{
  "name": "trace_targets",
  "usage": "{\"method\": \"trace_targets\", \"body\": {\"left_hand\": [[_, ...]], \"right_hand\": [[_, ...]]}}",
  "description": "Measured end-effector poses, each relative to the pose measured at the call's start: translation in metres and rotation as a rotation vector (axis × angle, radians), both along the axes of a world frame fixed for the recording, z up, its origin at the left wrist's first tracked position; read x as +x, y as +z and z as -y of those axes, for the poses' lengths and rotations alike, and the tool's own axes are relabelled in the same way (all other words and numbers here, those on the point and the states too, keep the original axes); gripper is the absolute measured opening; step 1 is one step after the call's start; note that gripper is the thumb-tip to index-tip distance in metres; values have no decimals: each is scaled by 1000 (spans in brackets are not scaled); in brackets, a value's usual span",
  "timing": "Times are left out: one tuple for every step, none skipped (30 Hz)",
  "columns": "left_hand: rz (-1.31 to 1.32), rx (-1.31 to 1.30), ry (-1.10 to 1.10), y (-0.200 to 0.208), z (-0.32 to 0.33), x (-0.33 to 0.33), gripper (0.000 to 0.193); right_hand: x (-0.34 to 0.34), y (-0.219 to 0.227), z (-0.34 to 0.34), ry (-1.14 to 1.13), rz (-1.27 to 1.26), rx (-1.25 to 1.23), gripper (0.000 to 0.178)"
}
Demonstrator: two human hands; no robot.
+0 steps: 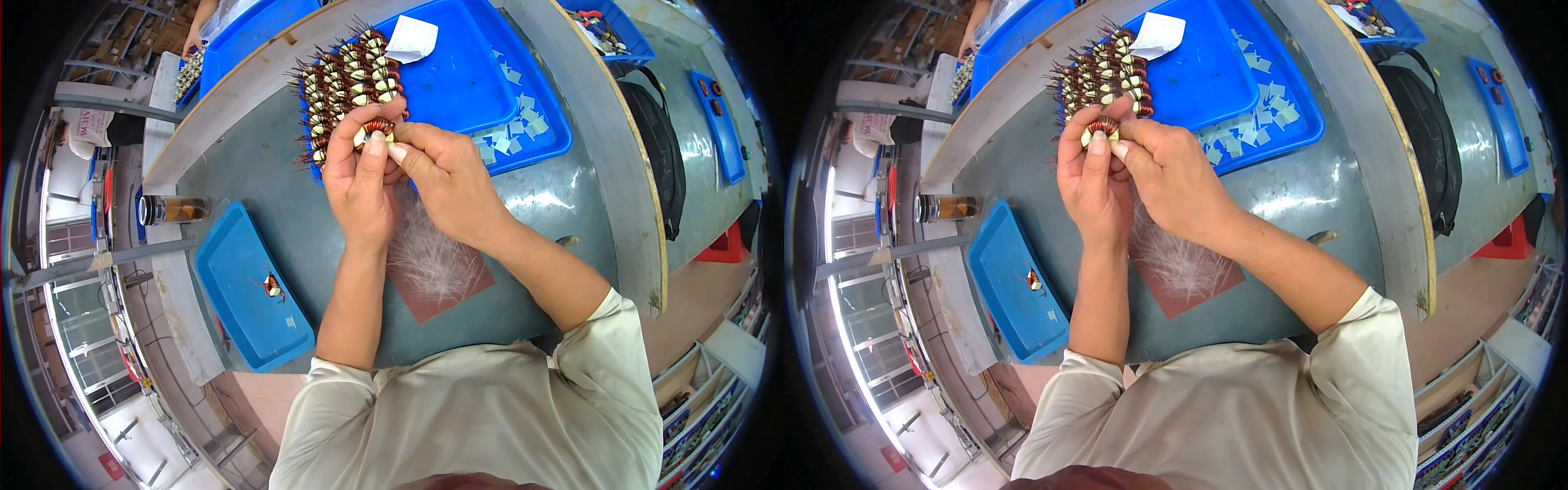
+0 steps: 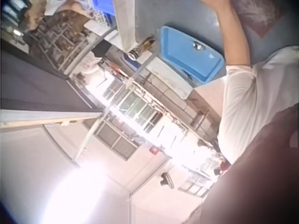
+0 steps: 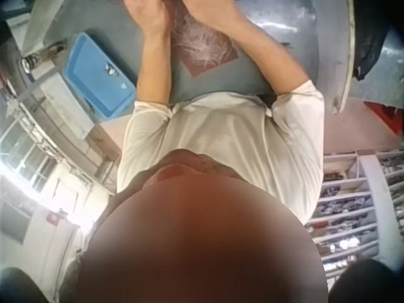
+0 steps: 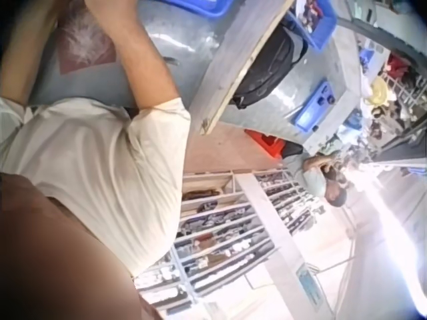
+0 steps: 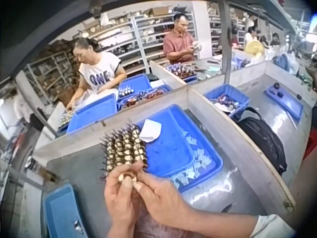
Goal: Assembling toroidal inductors by trimming wires and applying adhesive tape.
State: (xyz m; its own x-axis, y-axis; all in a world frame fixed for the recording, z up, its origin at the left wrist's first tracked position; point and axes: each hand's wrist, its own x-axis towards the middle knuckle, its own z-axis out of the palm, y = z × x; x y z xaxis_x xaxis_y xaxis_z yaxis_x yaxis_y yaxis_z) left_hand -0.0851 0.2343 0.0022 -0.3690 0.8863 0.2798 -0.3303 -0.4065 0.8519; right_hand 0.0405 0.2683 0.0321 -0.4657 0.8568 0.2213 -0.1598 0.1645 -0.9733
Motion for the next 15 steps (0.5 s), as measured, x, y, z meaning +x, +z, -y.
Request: {"method": "trace_targets", "body": {"left_hand": [[-4,7,-16,1,1,-1,31],[-4,9,-12,2,3,0,31],[-10,-12,3,4,2,3,31],[-15,-33,20,6,1,5,31],[-4,-29,0,9,1,4,30],[-4,-19,10,10,2,3,30],[10,-48,1,11,3,2,30],[24,-77,-8,12,5,0,30],[37,-84,-14,16,7,2,30],[41,-75,-6,18,7,1,30],[45,-61,-25,19,7,-1,30],[49,-48,-45,21,7,-2,31],[64,-46,-65,22,8,-5,32],[64,-47,-96,22,9,-7,33],[65,-49,-124,23,10,-10,34]], "right_hand": [[-1,-1,0,6,6,-8,25],[-2,-2,-1,14,11,-15,26],[-2,-7,-5,15,12,-6,26],[-2,-14,-11,106,-76,-132,27],[0,-17,-15,197,-162,-257,28],[2,-13,-17,278,-202,-354,30],[3,-11,-17,290,-199,-345,30],[3,-10,-16,305,-242,-408,30],[3,-8,-16,315,-284,-473,31],[3,-12,-17,330,-315,-491,33],[3,-13,-18,339,-308,-485,33],[3,-13,-18,371,-333,-488,34],[3,-13,-19,404,-358,-491,35],[3,-14,-19,405,-322,-488,37],[4,-15,-20,407,-287,-485,39]]}}
